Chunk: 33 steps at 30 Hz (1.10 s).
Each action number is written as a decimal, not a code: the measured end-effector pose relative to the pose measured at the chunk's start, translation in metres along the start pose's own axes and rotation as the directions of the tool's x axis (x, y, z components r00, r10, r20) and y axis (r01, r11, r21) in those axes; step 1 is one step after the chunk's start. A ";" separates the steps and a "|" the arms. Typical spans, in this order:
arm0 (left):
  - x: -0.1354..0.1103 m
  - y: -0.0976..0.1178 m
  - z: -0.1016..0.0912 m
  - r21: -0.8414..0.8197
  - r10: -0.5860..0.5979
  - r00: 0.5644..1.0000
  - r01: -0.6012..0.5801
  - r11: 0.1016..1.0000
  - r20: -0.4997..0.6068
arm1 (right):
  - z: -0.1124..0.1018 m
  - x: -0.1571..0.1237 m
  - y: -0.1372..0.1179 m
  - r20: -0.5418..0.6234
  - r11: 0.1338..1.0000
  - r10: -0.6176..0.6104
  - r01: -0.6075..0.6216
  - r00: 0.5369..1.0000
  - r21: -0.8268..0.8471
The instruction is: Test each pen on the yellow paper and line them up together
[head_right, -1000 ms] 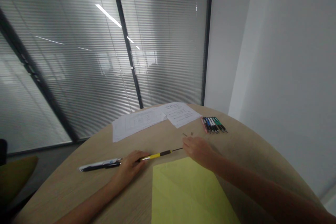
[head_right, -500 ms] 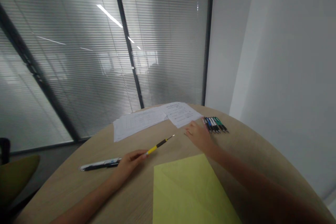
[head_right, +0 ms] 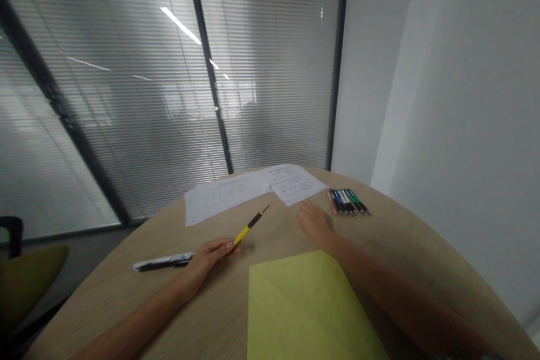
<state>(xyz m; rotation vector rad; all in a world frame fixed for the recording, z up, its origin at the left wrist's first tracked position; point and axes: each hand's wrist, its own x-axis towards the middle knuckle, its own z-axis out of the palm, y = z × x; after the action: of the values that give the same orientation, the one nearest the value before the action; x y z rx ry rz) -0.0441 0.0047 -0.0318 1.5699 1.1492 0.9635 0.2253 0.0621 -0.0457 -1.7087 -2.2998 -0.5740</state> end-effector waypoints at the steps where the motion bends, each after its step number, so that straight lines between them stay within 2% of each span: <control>1: 0.000 0.000 -0.001 -0.001 0.002 1.000 -0.002 1.000 0.009 | 0.002 0.000 0.000 0.007 1.000 0.007 -0.007 1.000 0.005; 4: 0.001 0.000 -0.003 -0.026 0.013 0.999 -0.012 1.000 0.037 | 0.004 -0.001 0.000 0.002 0.999 -0.012 0.012 1.000 0.035; 6: 0.000 0.001 -0.003 -0.122 0.002 0.998 0.006 0.993 0.064 | 0.003 -0.003 -0.001 -0.027 0.996 -0.037 0.039 0.999 0.077; 9: -0.003 0.003 -0.001 -0.324 -0.043 0.986 0.094 0.941 0.160 | -0.001 -0.008 -0.002 -0.098 0.985 -0.036 0.052 0.995 0.162; 12: -0.005 0.003 0.002 -0.398 -0.075 0.969 0.166 0.902 0.235 | -0.009 -0.014 -0.004 -0.163 0.964 -0.035 0.077 0.986 0.256; 17: -0.004 0.000 0.002 -0.398 -0.096 0.984 0.150 0.905 0.152 | -0.031 -0.027 -0.010 -0.228 0.875 0.054 0.063 0.972 0.479; 20: -0.001 -0.002 0.001 -0.426 -0.107 0.988 0.145 0.893 0.112 | -0.053 -0.035 -0.013 -0.222 0.778 0.132 0.037 0.966 0.627; 22: -0.001 -0.003 0.001 -0.434 -0.120 0.987 0.156 0.887 0.111 | -0.070 -0.039 -0.014 -0.246 0.732 0.141 0.066 0.959 0.678; 27: -0.003 -0.001 0.002 -0.401 -0.155 0.983 0.180 0.898 0.094 | -0.100 -0.045 -0.013 -0.357 0.709 0.105 0.182 0.928 0.682; 33: -0.006 0.000 0.004 -0.349 -0.190 0.977 0.213 0.913 0.098 | -0.106 -0.047 -0.016 -0.447 0.736 0.006 0.299 0.894 0.608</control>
<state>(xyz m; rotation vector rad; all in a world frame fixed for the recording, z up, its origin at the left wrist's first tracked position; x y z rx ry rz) -0.0422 -0.0020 -0.0332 1.1564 1.0035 0.9192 0.2182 -0.0283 0.0284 -0.9435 -1.9753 -0.0828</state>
